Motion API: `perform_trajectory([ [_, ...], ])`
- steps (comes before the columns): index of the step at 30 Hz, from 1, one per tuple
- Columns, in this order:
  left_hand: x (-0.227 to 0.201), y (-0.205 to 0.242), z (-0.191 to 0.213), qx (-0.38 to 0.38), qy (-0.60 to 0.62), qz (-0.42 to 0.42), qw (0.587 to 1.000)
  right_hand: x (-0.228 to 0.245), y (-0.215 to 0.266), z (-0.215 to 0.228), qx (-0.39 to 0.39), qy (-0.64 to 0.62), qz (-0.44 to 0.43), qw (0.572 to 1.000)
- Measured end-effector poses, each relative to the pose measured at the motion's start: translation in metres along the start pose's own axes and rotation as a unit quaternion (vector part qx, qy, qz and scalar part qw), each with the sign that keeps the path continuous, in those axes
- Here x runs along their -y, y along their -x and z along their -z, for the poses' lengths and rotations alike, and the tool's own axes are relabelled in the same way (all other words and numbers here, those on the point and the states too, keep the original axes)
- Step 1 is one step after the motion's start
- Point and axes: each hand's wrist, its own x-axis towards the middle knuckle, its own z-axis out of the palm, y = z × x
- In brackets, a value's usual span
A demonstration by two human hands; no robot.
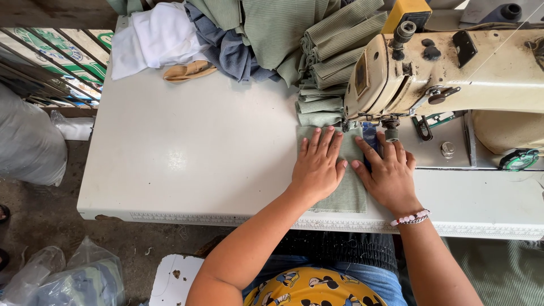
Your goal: Stacking and aligning small green fabric pieces on a sewing machine table
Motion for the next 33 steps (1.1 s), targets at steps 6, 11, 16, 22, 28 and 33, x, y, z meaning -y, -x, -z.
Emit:
perform_trajectory([
  [6,0.003,-0.003,-0.001,0.002,0.003,0.002,1.0,0.0,-0.001,-0.002,-0.002,0.007,-0.005,1.0],
  [11,0.007,-0.012,0.0,-0.006,-0.013,0.0,1.0,0.0,-0.006,-0.009,-0.022,0.022,-0.003,1.0],
  [16,0.01,-0.018,-0.001,-0.007,-0.019,0.001,1.0,-0.002,-0.008,-0.015,-0.048,0.05,-0.003,0.998],
  [22,0.011,-0.016,-0.001,-0.006,-0.015,-0.004,1.0,-0.002,-0.003,-0.019,-0.076,0.054,0.009,0.996],
  [28,0.011,-0.016,0.0,-0.027,-0.018,-0.005,0.999,0.002,-0.004,-0.013,-0.055,0.044,0.0,0.997],
  [33,0.011,-0.016,-0.002,-0.033,-0.018,-0.004,0.999,0.002,-0.004,-0.014,-0.058,0.048,0.002,0.997],
])
